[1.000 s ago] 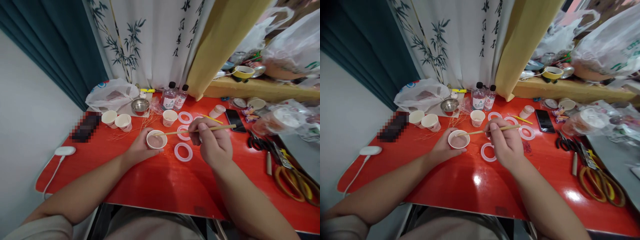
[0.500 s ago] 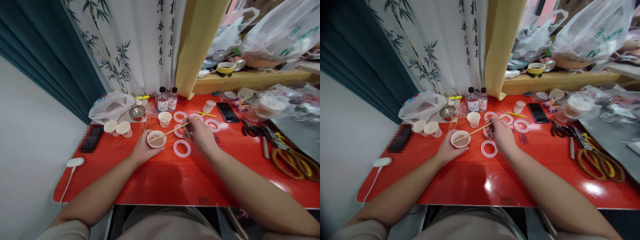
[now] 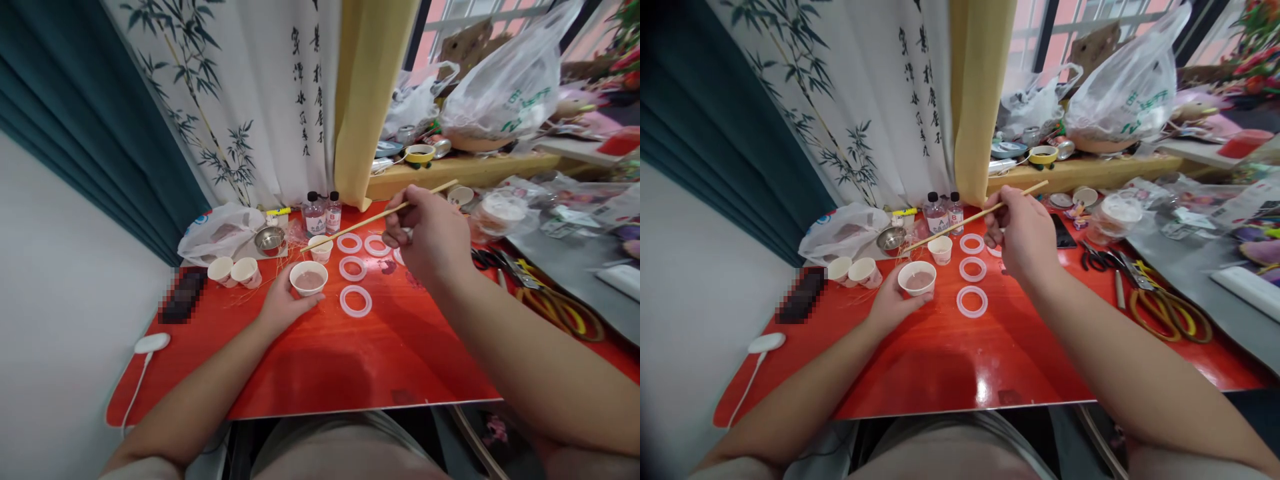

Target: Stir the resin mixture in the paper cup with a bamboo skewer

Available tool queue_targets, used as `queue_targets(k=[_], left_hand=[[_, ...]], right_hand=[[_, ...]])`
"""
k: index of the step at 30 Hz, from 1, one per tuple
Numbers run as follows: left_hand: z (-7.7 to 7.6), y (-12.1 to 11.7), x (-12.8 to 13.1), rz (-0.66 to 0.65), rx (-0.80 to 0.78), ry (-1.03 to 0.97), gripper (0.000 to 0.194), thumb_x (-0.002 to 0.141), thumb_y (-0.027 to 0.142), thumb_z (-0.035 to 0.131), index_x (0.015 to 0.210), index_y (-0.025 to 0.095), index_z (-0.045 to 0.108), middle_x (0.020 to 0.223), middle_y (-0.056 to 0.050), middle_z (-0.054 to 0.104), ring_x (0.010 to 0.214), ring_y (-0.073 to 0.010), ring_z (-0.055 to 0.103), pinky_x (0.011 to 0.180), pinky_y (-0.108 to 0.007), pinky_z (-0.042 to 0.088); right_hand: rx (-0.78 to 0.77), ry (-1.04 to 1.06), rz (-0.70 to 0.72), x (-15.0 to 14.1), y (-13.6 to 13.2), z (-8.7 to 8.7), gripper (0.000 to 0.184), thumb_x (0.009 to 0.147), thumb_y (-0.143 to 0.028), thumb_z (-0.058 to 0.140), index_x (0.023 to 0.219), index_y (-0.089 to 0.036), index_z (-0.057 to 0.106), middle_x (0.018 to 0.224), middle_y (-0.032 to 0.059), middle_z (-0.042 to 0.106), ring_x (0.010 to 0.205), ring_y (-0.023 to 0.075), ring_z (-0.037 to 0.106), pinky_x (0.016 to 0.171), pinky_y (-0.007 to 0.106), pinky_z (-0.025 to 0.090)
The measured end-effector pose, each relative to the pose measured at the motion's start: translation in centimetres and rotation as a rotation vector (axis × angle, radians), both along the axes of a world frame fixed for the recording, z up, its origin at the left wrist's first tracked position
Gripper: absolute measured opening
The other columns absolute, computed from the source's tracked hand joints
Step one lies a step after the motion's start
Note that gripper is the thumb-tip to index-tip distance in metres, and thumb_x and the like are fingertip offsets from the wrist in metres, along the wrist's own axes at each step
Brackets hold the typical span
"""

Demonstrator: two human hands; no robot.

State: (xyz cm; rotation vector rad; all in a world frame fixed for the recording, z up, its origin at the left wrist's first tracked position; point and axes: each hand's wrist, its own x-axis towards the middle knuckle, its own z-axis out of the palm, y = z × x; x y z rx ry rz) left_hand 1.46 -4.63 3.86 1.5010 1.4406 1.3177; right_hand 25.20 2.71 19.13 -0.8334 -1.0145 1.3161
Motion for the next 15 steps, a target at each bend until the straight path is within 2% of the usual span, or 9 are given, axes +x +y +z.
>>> queue_targets(k=[6,11,15], left_hand=[[-0.1,0.2,0.1,-0.024,0.01,-0.037,0.068,0.068,0.042,0.094,0.125,0.02,0.063,0.124,-0.012,0.074,0.116,-0.0295,0.07,0.105,-0.046,0.053],[-0.1,0.2,0.1,-0.045,0.0,-0.056,0.063,0.07,0.041,0.093,0.124,0.021,0.065,0.123,-0.01,0.074,0.115,-0.0284,0.07,0.105,-0.045,0.053],[-0.5,0.4,-0.1,-0.038,0.0,-0.069,0.067,0.07,0.04,0.094,0.127,0.021,0.064,0.126,-0.012,0.073,0.118,-0.0294,0.07,0.106,-0.046,0.053]], right_hand=[[0.061,-0.064,-0.044,-0.2,-0.2,1.9,0.026,0.093,-0.035,0.061,0.071,-0.023,0.059,0.057,-0.0018,0.051,0.041,0.0098,0.031,0.043,0.029,0.034],[0.035,-0.023,-0.101,-0.9,-0.8,3.6,0.031,0.094,-0.019,0.05,0.065,-0.02,0.061,0.051,-0.0005,0.051,0.04,0.0099,0.031,0.043,0.029,0.028],[0.034,-0.027,-0.125,-1.2,-0.9,4.8,0.034,0.094,-0.016,0.05,0.063,-0.019,0.062,0.049,-0.0014,0.049,0.038,0.0086,0.03,0.043,0.027,0.027]])
